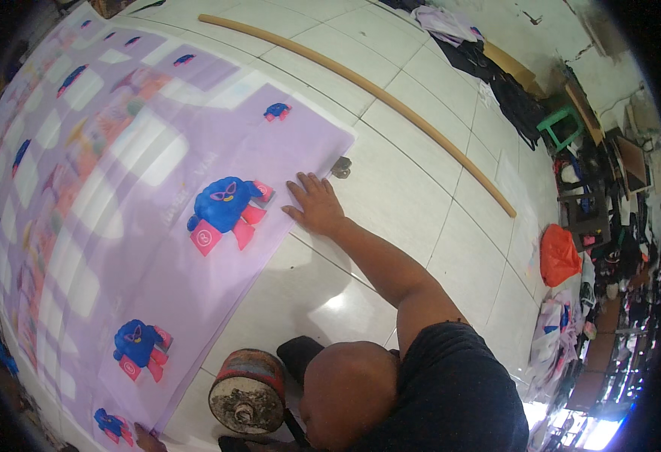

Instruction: The person positions printed fabric on the floor, weights it down, and cuts along a printed line using shears.

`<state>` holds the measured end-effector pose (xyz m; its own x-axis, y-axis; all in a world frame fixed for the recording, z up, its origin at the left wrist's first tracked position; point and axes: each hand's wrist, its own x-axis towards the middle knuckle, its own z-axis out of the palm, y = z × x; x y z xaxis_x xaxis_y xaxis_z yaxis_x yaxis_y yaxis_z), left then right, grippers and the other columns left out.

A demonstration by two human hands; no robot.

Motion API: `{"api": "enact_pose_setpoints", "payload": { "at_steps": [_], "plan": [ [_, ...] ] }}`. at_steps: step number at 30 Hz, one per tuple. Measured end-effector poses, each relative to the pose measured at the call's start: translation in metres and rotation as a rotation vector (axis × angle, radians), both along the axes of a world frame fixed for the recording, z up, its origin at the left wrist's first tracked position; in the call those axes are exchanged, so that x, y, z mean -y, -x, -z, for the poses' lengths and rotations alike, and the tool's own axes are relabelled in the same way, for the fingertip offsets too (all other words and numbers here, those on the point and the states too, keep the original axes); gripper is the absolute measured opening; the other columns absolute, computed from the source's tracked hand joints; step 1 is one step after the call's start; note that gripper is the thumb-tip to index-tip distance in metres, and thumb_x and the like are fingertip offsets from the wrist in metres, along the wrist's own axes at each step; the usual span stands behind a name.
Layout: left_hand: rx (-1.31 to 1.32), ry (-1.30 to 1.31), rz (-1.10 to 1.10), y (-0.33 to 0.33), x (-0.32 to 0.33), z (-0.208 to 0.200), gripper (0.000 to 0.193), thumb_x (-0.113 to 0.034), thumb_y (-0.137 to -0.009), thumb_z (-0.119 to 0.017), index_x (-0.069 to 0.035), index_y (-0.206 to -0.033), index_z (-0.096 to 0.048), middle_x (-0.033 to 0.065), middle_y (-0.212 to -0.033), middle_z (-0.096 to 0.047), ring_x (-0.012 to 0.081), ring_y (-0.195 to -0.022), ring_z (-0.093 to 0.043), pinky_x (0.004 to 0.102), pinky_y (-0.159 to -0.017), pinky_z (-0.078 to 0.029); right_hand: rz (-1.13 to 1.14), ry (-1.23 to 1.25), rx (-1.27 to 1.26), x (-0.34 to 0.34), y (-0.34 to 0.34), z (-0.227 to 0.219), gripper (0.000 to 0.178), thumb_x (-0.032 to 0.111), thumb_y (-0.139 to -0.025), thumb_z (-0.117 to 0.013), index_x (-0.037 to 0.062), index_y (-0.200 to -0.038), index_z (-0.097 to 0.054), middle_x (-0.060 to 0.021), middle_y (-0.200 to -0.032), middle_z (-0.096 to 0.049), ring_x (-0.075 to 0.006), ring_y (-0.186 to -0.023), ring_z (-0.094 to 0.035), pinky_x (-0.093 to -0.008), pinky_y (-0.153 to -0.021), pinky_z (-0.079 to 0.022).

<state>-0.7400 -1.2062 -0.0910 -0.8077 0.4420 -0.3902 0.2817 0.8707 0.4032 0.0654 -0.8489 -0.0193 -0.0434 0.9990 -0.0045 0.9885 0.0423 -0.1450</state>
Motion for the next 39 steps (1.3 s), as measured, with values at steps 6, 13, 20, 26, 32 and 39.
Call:
{"api": "enact_pose_setpoints", "payload": {
  "at_steps": [6, 13, 20, 26, 32, 39],
  "plan": [
    [0.444, -0.441, -0.441, 0.02, 0.007, -0.006, 0.078, -0.043, -0.087, -0.072, -0.019, -0.15, -0.033, 0.0159, -0.139, -0.053, 0.0385, -0.099, -0.065, 0.045, -0.073, -0.057, 0.006, -0.006, -0.099, -0.006, -0.002, -0.006, 0.064, 0.053, -0.093, -0.052, 0.0124, -0.142, -0.045, -0.0176, -0.15, -0.036, -0.0374, -0.141, -0.03, -0.0528, -0.113, -0.027],
    [0.291, -0.607, -0.442, -0.032, 0.011, -0.008, 0.034, -0.037, -0.09, -0.066, -0.004, -0.097, -0.064, 0.0036, -0.087, -0.064, 0.0156, -0.059, -0.056, 0.0285, -0.048, -0.04, -0.091, -0.083, 0.068, 0.0, 0.025, -0.016, 0.06, 0.049, -0.091, -0.056, 0.0126, -0.138, -0.048, -0.0164, -0.145, -0.041, -0.0338, -0.136, -0.036, -0.0524, -0.105, -0.033],
    [0.305, -0.662, -0.569, -0.038, 0.002, -0.028, 0.025, -0.031, -0.087, -0.07, -0.011, -0.099, -0.062, 0.0001, -0.086, -0.06, 0.0123, -0.066, -0.051, 0.0296, -0.053, -0.04, -0.414, -0.063, 0.004, 0.036, 0.101, -0.02, 0.054, 0.04, -0.088, -0.064, 0.0124, -0.133, -0.051, -0.014, -0.136, -0.05, -0.0302, -0.125, -0.048, -0.05, -0.1, -0.037],
    [0.392, -0.917, -0.683, -0.05, 0.001, -0.047, 0.015, -0.009, -0.083, -0.066, -0.008, -0.096, -0.058, 0.0039, -0.078, -0.059, 0.0153, -0.069, -0.059, 0.0301, -0.055, -0.045, -0.465, 0.013, 0.037, 0.048, 0.111, -0.019, 0.053, 0.039, -0.09, -0.063, 0.0107, -0.134, -0.052, -0.0157, -0.139, -0.048, -0.0314, -0.127, -0.047, -0.0523, -0.103, -0.036],
    [0.061, -1.259, -0.935, -0.032, -0.018, -0.074, 0.034, -0.006, -0.085, -0.066, 0.001, -0.116, -0.052, 0.0099, -0.09, -0.06, 0.0195, -0.08, -0.062, 0.0358, -0.067, -0.052, -0.404, 0.256, 0.12, 0.039, 0.119, -0.042, 0.066, 0.046, -0.088, -0.064, 0.0099, -0.14, -0.045, -0.018, -0.144, -0.044, -0.0352, -0.135, -0.04, -0.0588, -0.112, -0.025],
    [-0.541, -0.683, -0.49, -0.002, 0.023, -0.094, 0.053, -0.008, -0.081, -0.063, -0.001, -0.132, -0.05, 0.0209, -0.114, -0.059, 0.0296, -0.107, -0.059, 0.0412, -0.094, -0.049, -0.327, 0.436, 0.284, 0.03, 0.143, -0.057, 0.083, 0.061, -0.082, -0.063, 0.0065, -0.141, -0.043, -0.0194, -0.15, -0.037, -0.0339, -0.141, -0.032, -0.0593, -0.115, -0.016]
  ]
}}
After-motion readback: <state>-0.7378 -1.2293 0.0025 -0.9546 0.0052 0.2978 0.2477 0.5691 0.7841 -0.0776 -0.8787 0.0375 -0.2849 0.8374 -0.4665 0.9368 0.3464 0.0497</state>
